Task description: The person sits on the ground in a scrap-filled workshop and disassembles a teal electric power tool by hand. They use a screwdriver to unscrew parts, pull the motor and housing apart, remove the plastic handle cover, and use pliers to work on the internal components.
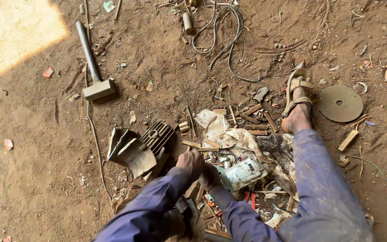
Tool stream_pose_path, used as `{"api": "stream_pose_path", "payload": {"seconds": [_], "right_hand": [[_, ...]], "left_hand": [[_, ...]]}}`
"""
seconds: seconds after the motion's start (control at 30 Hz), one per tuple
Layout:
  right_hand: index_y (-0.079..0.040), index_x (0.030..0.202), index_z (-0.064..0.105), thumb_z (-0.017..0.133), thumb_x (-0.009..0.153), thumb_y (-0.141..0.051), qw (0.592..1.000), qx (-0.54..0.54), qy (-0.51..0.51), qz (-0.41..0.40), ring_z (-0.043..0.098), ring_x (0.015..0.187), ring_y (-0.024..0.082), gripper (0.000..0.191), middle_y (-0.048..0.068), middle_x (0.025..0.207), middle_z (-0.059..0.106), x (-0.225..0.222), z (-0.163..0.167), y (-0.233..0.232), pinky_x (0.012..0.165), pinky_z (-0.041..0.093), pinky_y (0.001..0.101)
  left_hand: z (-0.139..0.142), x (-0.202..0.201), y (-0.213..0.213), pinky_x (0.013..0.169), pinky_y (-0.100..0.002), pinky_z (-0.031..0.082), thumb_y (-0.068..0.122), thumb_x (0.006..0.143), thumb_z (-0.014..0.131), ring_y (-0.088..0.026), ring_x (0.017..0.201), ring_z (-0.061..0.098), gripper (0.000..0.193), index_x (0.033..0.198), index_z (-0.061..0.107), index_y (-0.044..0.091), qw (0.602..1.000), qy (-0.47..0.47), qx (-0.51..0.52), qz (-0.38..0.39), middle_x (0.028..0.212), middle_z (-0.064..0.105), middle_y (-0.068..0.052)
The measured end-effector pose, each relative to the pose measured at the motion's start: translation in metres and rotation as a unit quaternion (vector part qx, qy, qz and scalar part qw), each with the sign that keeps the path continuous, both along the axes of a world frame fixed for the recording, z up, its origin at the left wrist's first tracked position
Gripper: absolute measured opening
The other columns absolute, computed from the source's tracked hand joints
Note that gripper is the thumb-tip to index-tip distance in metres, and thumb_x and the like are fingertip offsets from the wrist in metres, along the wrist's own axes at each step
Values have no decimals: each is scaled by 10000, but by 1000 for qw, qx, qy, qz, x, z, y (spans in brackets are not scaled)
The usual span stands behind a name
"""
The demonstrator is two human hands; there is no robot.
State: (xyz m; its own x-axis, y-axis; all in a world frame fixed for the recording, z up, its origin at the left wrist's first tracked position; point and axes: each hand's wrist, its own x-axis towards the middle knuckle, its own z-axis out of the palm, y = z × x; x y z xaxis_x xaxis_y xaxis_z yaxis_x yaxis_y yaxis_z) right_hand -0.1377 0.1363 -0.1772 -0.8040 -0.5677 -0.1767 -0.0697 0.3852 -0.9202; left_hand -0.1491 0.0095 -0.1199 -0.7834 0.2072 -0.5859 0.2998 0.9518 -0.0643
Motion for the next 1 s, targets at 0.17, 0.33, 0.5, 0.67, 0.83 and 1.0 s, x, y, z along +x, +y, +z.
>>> {"api": "stream_pose_path", "payload": {"seconds": [0.17, 0.33, 0.5, 0.67, 0.83, 1.0], "right_hand": [[-46, 1064, 725, 648, 909, -322, 991, 135, 3, 19, 628, 1080, 378, 326, 205, 1102, 683, 4, 14, 21, 934, 465, 500], [-56, 1213, 683, 623, 927, -355, 914, 361, 141, -125, 496, 1263, 415, 417, 238, 1324, 571, 8, 4, 87, 1089, 314, 574], [-80, 1275, 668, 608, 936, -350, 884, 385, 231, -127, 443, 1377, 400, 438, 223, 1393, 550, 2, -11, 119, 1209, 228, 619], [-166, 1265, 709, 539, 927, -327, 877, 355, 265, -186, 392, 1365, 404, 412, 223, 1356, 532, 18, -21, 110, 1192, 183, 643], [-175, 1228, 736, 492, 976, -367, 870, 322, 320, -194, 364, 1385, 384, 399, 213, 1365, 516, 20, -37, 116, 1210, 171, 615], [-176, 1220, 748, 491, 953, -367, 862, 309, 346, -207, 372, 1355, 369, 417, 208, 1320, 516, 20, -43, 117, 1186, 183, 629]], "left_hand": [[-24, 47, -34, 572, -396, 496, 325, 915, 545, -290, 880, 580, 355, 967, 743, 34, 913, 207, -14, -352, 1014, 630, -125], [-27, 47, -34, 495, -385, 533, 217, 898, 583, -268, 705, 663, 240, 923, 724, 25, 957, 23, 57, -283, 875, 696, -158], [7, 31, -28, 634, -396, 555, 204, 1053, 523, -237, 767, 691, 251, 965, 727, 87, 987, -154, 21, 50, 931, 727, -120], [22, 22, -22, 604, -386, 576, 320, 976, 568, -256, 750, 699, 314, 1090, 584, 27, 987, -100, 36, 120, 914, 708, -164], [12, 22, -18, 636, -385, 560, 247, 1101, 453, -283, 826, 724, 225, 1165, 591, 81, 954, -169, 64, 238, 977, 745, -164], [7, 33, -25, 386, -246, 499, 6, 928, 609, -113, 623, 570, 230, 1157, 602, 1, 978, 23, -59, -198, 1014, 634, -114]]}}
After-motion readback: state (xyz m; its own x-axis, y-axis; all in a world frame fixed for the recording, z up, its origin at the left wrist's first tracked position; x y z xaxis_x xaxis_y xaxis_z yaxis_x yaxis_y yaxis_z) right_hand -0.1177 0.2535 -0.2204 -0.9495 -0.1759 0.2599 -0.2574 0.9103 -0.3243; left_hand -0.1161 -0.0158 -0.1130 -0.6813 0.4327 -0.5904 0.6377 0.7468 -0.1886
